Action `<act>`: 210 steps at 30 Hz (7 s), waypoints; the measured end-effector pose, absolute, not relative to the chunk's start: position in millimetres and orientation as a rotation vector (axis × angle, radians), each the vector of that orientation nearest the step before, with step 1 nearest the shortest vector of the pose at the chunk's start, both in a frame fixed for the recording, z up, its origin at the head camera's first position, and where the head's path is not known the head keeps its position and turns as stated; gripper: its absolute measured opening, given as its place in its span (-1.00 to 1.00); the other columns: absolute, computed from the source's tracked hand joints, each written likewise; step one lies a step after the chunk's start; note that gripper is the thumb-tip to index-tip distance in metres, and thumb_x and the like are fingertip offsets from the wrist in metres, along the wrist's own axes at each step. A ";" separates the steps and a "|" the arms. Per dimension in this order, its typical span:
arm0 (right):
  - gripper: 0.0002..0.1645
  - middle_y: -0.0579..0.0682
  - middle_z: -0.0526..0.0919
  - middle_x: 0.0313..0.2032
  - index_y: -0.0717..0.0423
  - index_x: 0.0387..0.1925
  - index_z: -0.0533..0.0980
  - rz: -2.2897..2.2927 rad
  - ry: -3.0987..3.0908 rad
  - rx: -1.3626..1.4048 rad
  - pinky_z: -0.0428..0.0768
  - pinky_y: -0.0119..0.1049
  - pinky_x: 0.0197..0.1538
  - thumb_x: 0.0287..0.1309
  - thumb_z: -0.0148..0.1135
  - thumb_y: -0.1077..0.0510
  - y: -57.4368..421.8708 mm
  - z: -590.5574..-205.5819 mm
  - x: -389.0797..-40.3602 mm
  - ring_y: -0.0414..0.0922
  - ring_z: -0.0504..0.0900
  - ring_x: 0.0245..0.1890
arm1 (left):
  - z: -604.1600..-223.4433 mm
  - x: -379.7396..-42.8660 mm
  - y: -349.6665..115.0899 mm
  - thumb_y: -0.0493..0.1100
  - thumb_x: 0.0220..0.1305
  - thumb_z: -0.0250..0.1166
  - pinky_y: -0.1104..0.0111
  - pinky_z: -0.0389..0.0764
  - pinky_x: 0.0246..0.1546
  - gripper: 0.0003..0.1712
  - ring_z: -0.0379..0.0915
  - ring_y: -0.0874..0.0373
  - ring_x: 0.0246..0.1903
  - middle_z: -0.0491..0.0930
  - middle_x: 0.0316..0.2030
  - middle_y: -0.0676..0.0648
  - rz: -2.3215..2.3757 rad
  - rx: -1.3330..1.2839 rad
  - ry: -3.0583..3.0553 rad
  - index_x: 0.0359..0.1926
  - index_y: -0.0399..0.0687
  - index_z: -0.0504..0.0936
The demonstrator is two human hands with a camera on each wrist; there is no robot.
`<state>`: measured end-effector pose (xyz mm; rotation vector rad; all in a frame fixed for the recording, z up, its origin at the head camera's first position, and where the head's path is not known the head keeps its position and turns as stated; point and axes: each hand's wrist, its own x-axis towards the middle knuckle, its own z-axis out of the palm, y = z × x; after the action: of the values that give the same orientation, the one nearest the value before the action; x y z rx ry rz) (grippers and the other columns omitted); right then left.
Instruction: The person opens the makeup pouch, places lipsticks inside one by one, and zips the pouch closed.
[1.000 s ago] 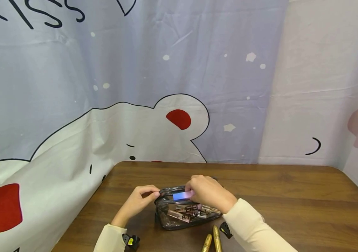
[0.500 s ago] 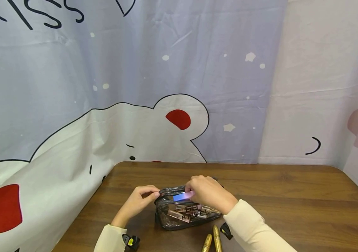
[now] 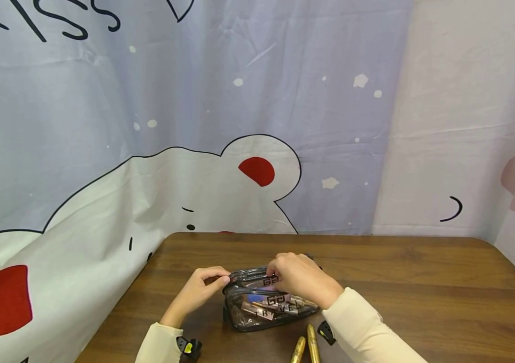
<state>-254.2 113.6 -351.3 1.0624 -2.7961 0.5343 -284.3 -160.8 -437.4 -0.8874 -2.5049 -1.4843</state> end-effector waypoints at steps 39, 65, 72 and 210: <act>-0.87 -0.15 0.64 -0.34 -0.02 -0.30 0.68 0.475 -2.741 1.013 0.46 -0.38 -0.39 0.04 0.40 0.19 115.3 -350.7 -252.3 -0.26 0.55 -0.41 | -403.5 -261.0 -153.7 -0.24 0.32 0.21 0.45 0.55 -0.23 -0.82 0.48 0.43 -0.30 0.70 -0.26 -0.19 -1.493 -0.926 -2.508 -0.19 -0.25 0.70; -0.80 -0.22 0.63 -0.37 -0.08 -0.28 0.66 0.468 -2.668 0.899 0.52 -0.35 -0.36 -0.01 0.43 0.02 124.9 -346.5 -242.7 -0.22 0.62 -0.35 | -436.0 -283.2 -160.2 -0.08 0.34 0.22 0.43 0.56 -0.23 -0.79 0.52 0.36 -0.29 0.70 -0.25 -0.07 -1.502 -0.934 -2.484 -0.18 -0.08 0.71; -0.77 -0.19 0.63 -0.38 -0.03 -0.26 0.66 0.433 -2.618 0.959 0.49 -0.41 -0.41 0.01 0.44 0.02 130.7 -346.7 -236.1 -0.27 0.59 -0.41 | -436.7 -283.7 -160.0 -0.11 0.34 0.22 0.43 0.56 -0.24 -0.80 0.51 0.36 -0.30 0.70 -0.26 -0.08 -1.496 -0.945 -2.469 -0.18 -0.08 0.71; -0.86 -0.31 0.33 -0.54 -0.06 -0.50 0.53 0.838 -2.952 0.906 0.26 -0.46 -0.51 -0.01 0.39 0.13 195.1 -467.8 -191.3 -0.45 0.21 -0.55 | -435.8 -281.9 -159.1 -0.14 0.34 0.22 0.40 0.55 -0.21 -0.81 0.49 0.38 -0.30 0.70 -0.25 -0.11 -1.480 -0.918 -2.491 -0.18 -0.13 0.71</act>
<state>-191.3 195.1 -467.8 0.9065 -2.9521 0.8379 -281.9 -159.1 -435.8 -0.9179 -2.4910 -1.4800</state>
